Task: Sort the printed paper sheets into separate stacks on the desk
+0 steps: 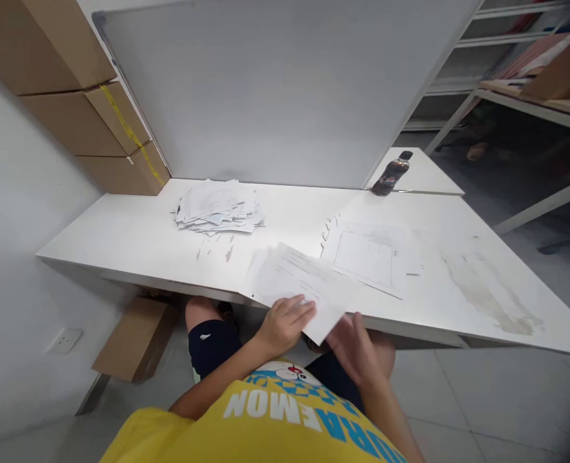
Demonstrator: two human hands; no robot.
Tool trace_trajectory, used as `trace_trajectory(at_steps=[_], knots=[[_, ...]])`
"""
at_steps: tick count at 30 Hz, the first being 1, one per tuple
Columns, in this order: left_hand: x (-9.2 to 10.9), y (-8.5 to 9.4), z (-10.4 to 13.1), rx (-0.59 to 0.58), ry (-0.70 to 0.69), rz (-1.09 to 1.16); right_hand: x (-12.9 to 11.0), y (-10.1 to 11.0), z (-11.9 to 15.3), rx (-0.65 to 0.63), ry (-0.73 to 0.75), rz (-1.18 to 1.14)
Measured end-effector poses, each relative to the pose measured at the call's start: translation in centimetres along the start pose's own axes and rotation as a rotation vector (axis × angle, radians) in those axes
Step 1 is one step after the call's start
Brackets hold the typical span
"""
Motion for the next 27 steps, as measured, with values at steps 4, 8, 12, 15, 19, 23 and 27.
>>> trace_trajectory(at_steps=[4, 8, 12, 15, 19, 23, 27], knots=[[1.2, -0.6, -0.2, -0.265, 0.015, 0.146, 1.7, 0.5, 1.1, 0.135, -0.054, 0.071], [0.1, -0.3, -0.8, -0.304, 0.108, 0.193, 1.7, 4.5, 1.1, 0.335, 0.021, 0.082], [-1.7, 0.4, -0.8, -0.139, 0.358, 0.107, 0.3, 8.0, 1.4, 0.535, 0.124, 0.169], [-2.0, 1.5, -0.9, 0.002, 0.589, 0.3, -1.4, 8.7, 1.7, 0.533, 0.219, 0.263], [-1.1, 2.8, -1.5, -0.06, 0.719, 0.696, -4.0, 8.3, 1.3, 0.588, 0.363, 0.345], [-0.3, 2.9, -1.7, -0.164, 0.698, 0.809, -7.0, 8.2, 0.4, 0.678, 0.559, 0.491], [0.4, 1.7, -1.6, -0.148, 0.672, 0.901, -8.9, 8.5, 0.8, 0.698, 0.653, 0.692]])
Point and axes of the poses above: each hand's wrist, its own z-axis away from the middle knuckle, its own y-axis out of the back of the hand, x = y × z, the point moved 2 cm from there along -z, towards the middle knuckle, and after that the axes turned 11 degrees about x, right-handed, at the moved point
